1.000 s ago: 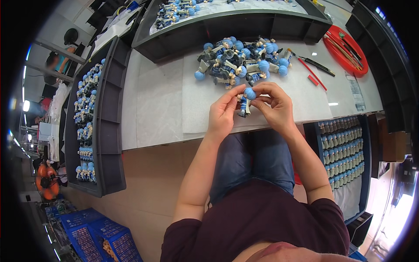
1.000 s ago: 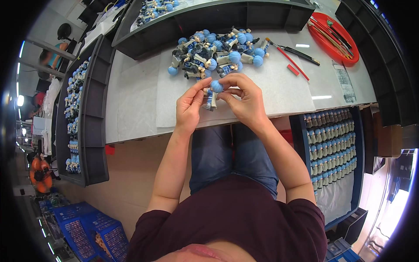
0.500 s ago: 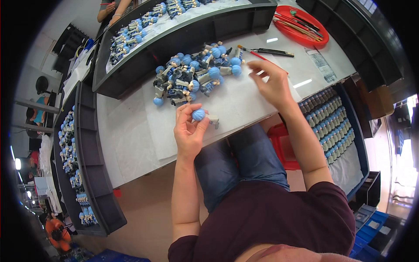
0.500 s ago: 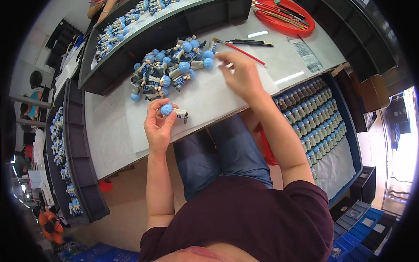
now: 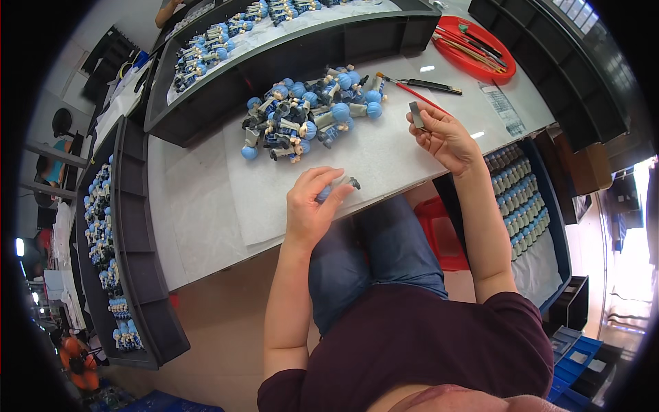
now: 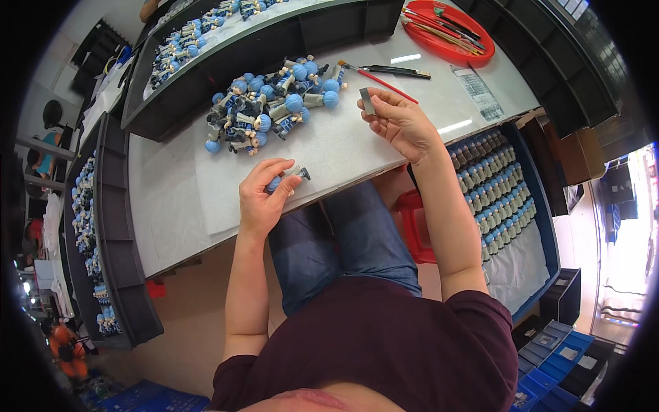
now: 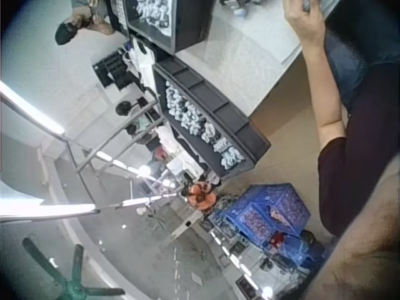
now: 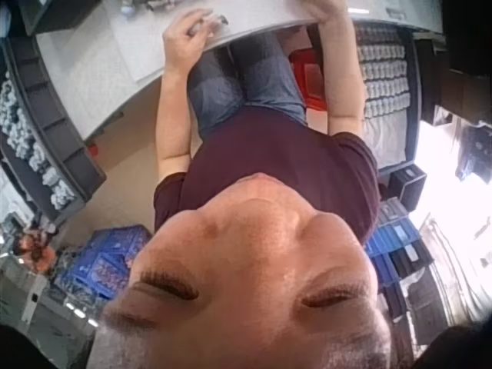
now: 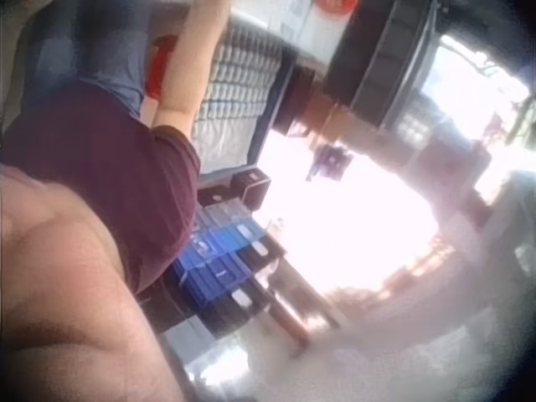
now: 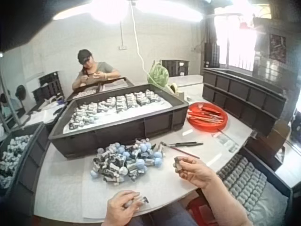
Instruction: The person assembles small blue and white figurines by hand. They pick up a figurine, attach a small component to its head, and place the finished item into a blue tray. The person repeats this process for several figurines.
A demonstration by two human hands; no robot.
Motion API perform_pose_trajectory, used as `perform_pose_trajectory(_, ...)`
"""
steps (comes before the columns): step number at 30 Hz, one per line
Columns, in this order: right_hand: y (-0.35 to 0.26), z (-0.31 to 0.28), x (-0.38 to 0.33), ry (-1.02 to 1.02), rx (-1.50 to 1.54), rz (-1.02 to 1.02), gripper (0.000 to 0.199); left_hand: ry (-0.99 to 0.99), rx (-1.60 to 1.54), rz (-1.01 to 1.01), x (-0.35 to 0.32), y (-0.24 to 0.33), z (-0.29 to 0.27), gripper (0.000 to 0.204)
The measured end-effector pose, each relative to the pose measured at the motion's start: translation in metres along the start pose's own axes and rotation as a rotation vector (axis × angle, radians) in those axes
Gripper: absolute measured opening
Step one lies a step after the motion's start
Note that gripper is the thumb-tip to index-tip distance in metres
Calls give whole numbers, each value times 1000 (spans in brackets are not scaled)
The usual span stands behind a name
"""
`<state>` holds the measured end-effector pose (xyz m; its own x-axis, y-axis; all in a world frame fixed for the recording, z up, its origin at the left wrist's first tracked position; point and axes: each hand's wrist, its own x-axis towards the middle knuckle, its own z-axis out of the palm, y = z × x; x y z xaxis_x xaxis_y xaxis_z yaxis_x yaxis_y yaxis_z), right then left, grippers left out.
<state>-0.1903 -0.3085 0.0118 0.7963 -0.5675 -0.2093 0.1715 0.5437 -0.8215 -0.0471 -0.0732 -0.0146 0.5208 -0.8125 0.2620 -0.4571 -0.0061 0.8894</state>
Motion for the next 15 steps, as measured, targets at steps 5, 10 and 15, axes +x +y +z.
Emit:
perform_pose_trajectory(5, 9, 14, -14, -20, 99, 57, 37, 29, 22, 193, 4, 7, -3, 37)
perform_pose_trajectory(10, 18, 18, -18, -95, 93, 29, 39, 51, 11, 164, 4, 7, -1, 36)
perform_pose_trajectory(15, 27, 28, -18, -115, 99, 47, 38, 15, -88, 88, 3, 5, -1, 35)
